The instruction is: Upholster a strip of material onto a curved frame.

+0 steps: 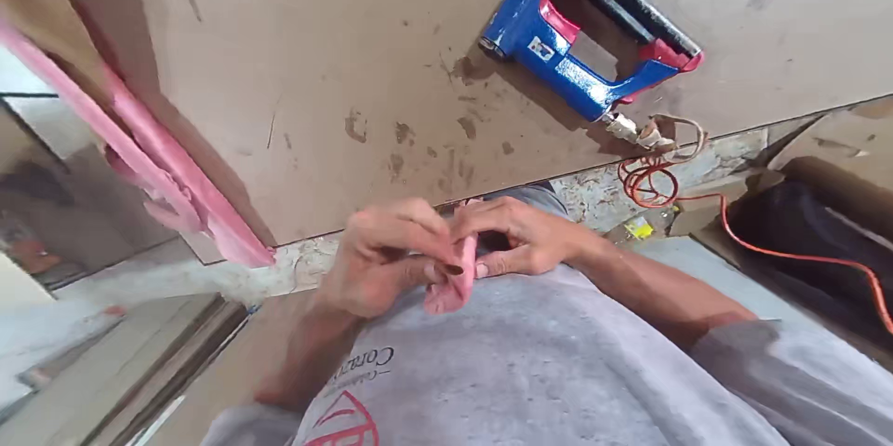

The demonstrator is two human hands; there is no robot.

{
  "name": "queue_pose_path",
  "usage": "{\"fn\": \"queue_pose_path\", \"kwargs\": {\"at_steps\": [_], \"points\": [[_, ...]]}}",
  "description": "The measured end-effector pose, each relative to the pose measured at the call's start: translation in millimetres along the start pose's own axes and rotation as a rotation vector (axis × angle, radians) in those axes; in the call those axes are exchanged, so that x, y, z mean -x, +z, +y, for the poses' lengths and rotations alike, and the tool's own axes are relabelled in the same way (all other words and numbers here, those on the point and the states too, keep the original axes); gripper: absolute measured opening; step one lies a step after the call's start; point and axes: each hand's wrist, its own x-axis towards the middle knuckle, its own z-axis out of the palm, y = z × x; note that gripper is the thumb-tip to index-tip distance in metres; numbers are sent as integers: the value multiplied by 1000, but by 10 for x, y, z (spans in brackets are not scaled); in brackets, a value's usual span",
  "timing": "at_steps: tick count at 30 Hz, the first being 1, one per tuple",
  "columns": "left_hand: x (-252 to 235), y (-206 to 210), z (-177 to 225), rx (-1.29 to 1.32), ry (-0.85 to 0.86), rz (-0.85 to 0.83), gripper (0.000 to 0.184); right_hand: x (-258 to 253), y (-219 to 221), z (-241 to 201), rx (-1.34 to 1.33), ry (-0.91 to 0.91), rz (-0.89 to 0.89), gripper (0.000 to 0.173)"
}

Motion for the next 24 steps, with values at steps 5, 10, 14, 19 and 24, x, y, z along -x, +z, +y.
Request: {"fn": "queue_pose_path", "kwargs": {"at_steps": [5, 10, 14, 19, 24], "points": [[144, -157, 103, -108, -46, 150, 16, -220, 15, -21, 155, 78, -6, 54], [195, -175, 34, -94, -15, 165, 15, -508, 189, -57, 581, -203, 35, 59], [385, -167, -38, -34, 7, 186, 17, -519, 272, 2, 558, -242, 25, 66], [459, -186, -86, -29, 27, 140, 19, -487, 283, -4, 514, -228, -18, 67], [404, -280, -38, -56, 18, 38, 15, -428, 168, -62, 358, -102, -101, 65]]}}
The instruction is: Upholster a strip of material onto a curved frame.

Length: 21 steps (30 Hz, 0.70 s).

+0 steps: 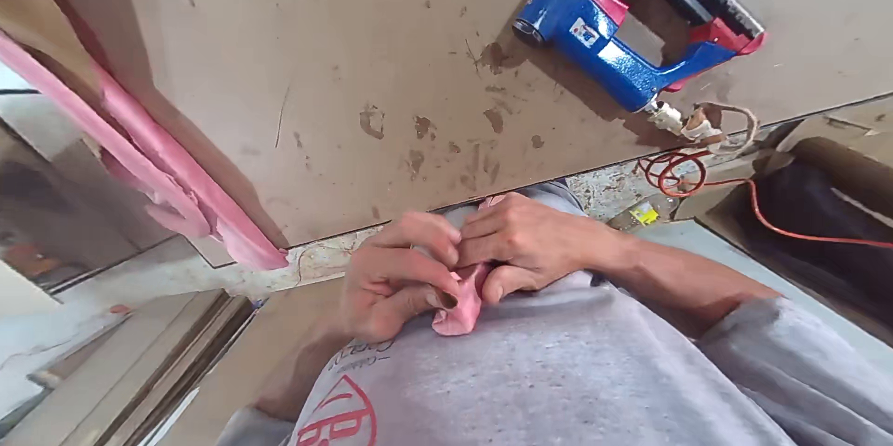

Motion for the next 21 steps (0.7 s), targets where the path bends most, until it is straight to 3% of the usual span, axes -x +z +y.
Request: {"fn": "queue_pose_path", "kwargs": {"at_steps": [3, 8, 15, 21], "points": [[-82, -181, -21, 91, -60, -182, 22, 135, -130, 39, -229, 145, -149, 58], [-265, -274, -31, 226, -109, -321, 33, 61, -160, 44, -275, 193, -160, 38], [-326, -342, 12, 133, -96, -340, 26, 91, -108, 15, -276, 242, -106, 41], [-505, -345, -53, 191, -117, -647, 24, 94, -95, -5, -269, 242, -102, 37]]}}
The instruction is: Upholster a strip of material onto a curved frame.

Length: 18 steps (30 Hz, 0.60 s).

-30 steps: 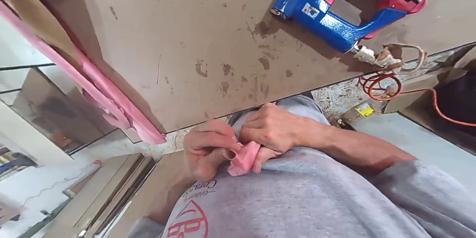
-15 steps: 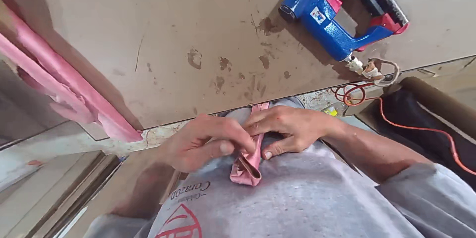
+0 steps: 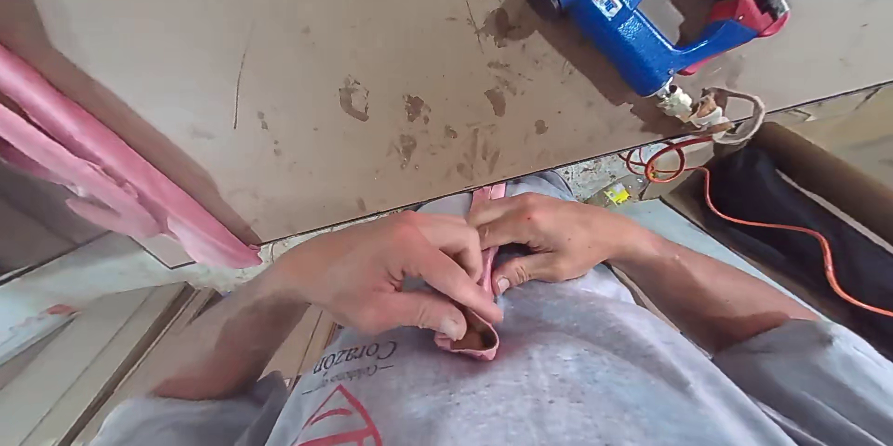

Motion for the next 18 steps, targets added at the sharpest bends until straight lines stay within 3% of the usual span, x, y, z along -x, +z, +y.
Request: {"fn": "queue_pose_path", "kwargs": {"at_steps": [3, 9, 14, 18], "points": [[-91, -8, 71, -86, 25, 6, 19, -9, 21, -30, 29, -23, 12, 32], [47, 93, 20, -237, 84, 344, 18, 61, 52, -70, 7, 6, 94, 48], [164, 310, -114, -175, 131, 576, 20, -154, 171, -123, 479, -94, 246, 60], [313, 540, -159, -59, 118, 621, 18, -148, 196, -70, 532, -208, 178, 63]]}}
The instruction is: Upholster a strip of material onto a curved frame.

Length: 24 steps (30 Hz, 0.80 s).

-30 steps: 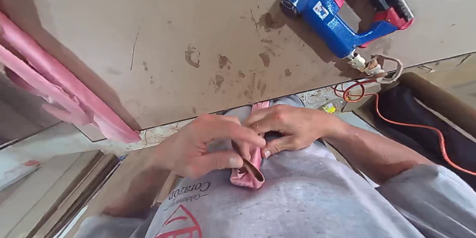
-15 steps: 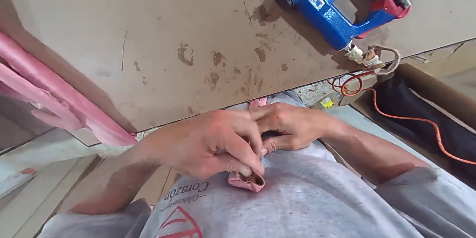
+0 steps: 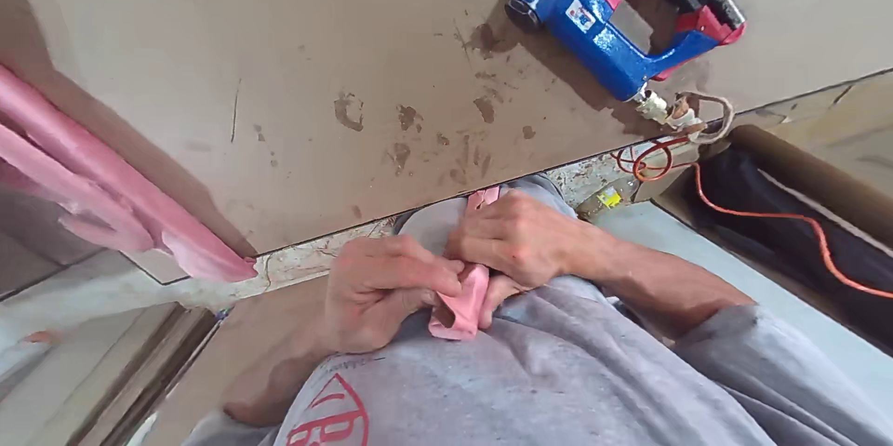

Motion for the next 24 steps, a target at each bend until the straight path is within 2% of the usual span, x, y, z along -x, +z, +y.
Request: {"fn": "queue_pose_path", "kwargs": {"at_steps": [2, 4, 5, 6, 7, 9, 11, 12, 14, 17, 19, 20, 22, 24], "points": [[89, -15, 1, 27, -14, -36, 15, 17, -32, 15, -82, -15, -73, 65], [145, -28, -6, 38, -23, -70, 13, 40, -165, -52, -36, 66, -159, 57], [169, -45, -11, 42, -33, -78, 13, 60, -287, -101, 93, 168, -144, 50], [203, -60, -20, 53, -39, -79, 13, 85, -439, -130, 278, 326, -75, 41], [220, -82, -50, 66, -30, -77, 14, 89, -630, -78, 482, 532, 4, 39], [243, -90, -122, 102, 2, -61, 14, 108, -954, 234, 749, 936, 75, 69], [230, -96, -180, 130, 26, -46, 14, 200, -1079, 593, 878, 1153, 68, 98], [221, -104, -201, 138, 29, -41, 14, 221, -1110, 700, 892, 1203, 64, 102], [210, -125, -243, 145, 43, -26, 15, 152, -1205, 782, 864, 1237, 46, 94], [234, -126, -286, 159, 65, 5, 16, -76, -1433, 554, 810, 1311, -57, 75], [235, -127, -299, 149, 78, 33, 15, -186, -1697, 192, 624, 1301, -25, 41], [239, -121, -299, 142, 83, 46, 15, -208, -1846, -21, 386, 1306, -12, 25], [235, -112, -288, 110, 89, 57, 17, -295, -2043, -441, -248, 1365, -73, 14], [233, -119, -282, 75, 94, 51, 18, -455, -2032, -697, -621, 1428, -268, 13]]}}
